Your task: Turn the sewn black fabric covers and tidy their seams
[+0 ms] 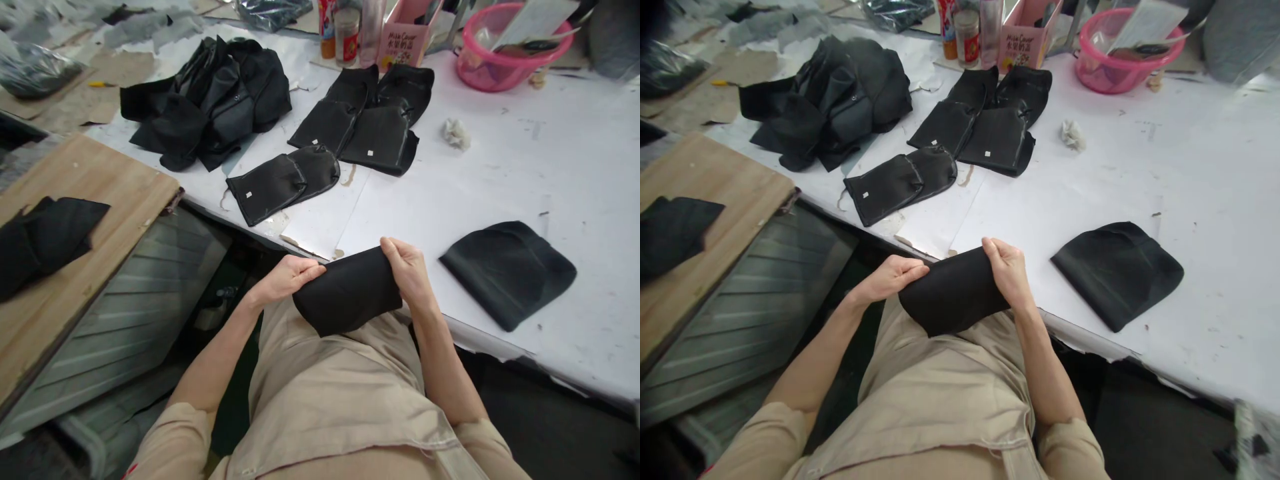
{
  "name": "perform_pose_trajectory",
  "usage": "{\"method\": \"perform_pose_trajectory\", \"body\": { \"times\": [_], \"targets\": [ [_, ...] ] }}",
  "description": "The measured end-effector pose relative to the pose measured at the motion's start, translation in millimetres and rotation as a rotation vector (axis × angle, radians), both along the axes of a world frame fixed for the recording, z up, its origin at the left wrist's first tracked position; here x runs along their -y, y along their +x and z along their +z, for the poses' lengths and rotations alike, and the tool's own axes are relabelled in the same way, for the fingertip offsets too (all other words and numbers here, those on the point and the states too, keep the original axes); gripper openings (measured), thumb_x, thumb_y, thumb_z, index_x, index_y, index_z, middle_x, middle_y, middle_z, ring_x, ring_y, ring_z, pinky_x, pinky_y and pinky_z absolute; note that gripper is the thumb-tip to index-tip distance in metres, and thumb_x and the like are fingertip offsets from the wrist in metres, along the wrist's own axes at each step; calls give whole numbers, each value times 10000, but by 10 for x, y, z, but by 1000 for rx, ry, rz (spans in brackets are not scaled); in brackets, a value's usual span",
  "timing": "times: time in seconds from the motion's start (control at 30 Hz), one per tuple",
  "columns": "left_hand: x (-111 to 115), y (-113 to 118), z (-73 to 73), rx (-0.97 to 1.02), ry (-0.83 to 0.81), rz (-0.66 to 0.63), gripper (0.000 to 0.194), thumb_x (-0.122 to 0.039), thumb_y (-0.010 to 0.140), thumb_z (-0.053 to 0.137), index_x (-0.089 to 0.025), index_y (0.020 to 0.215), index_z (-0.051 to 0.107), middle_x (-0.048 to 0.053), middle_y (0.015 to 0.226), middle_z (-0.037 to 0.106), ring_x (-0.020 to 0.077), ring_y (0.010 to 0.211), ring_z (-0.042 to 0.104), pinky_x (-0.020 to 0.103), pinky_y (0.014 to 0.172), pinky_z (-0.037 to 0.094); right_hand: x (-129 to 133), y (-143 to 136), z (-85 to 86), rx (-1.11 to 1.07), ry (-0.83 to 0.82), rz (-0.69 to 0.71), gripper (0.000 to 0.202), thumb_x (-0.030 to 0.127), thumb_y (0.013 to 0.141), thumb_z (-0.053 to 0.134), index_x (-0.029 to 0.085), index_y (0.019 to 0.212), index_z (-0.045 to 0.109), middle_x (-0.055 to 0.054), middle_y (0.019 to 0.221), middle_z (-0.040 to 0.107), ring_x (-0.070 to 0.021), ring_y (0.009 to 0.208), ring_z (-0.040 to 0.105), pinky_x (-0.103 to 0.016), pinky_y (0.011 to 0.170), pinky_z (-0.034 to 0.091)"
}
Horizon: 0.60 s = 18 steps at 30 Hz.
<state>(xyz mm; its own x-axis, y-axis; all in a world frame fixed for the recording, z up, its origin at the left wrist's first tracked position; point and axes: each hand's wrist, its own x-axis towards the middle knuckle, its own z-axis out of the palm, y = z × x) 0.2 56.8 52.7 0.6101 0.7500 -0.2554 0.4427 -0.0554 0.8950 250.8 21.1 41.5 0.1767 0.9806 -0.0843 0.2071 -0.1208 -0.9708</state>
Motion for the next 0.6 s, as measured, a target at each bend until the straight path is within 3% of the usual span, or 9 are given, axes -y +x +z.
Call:
{"method": "perform_pose_trajectory", "body": {
  "times": [0.1,0.2,0.37,0.47,0.53,0.6],
  "targets": [
    [120,-248,-118,261,-274,213,524,-638,807,628,-143,642,585,-21,582,480,98,546,420,222,521,322,-10,-2,-162,-228,-128,-68,519,615,845,588,224,570,386,43,523,342,-111,491,311,-264,463,249],
    [360,-302,-272,576,-420,492,643,-755,724,621,-138,884,703,65,730,655,186,692,607,288,637,473,-53,-95,-324,-408,-200,-175,492,656,802,610,229,600,472,33,514,458,-129,478,416,-264,464,350],
    [643,-108,-434,630,-446,832,480,-518,723,785,-151,1025,716,87,920,752,255,935,693,363,853,526,-162,-175,-505,-565,-250,-413,433,640,774,664,220,698,596,-4,638,659,-175,635,624,-286,593,522],
    [637,1,-433,718,-321,988,423,-509,796,718,-183,1065,701,75,1039,753,243,1009,688,339,868,530,-55,-285,-533,-717,-312,-314,454,659,811,615,210,854,672,-41,801,744,-223,808,700,-335,710,582],
    [606,42,-415,771,-262,1030,407,-508,839,671,-197,1100,682,73,1097,743,235,1048,679,314,843,534,120,-417,-541,-772,-319,-189,474,648,828,602,204,968,694,-60,929,765,-246,920,709,-363,776,594],
    [585,62,-397,787,-255,1049,436,-537,875,609,-199,1145,655,77,1134,732,235,1068,670,301,796,537,319,-564,-554,-775,-346,-156,455,595,813,656,213,1058,689,-55,1012,765,-252,972,708,-377,810,599]
  ]
}}
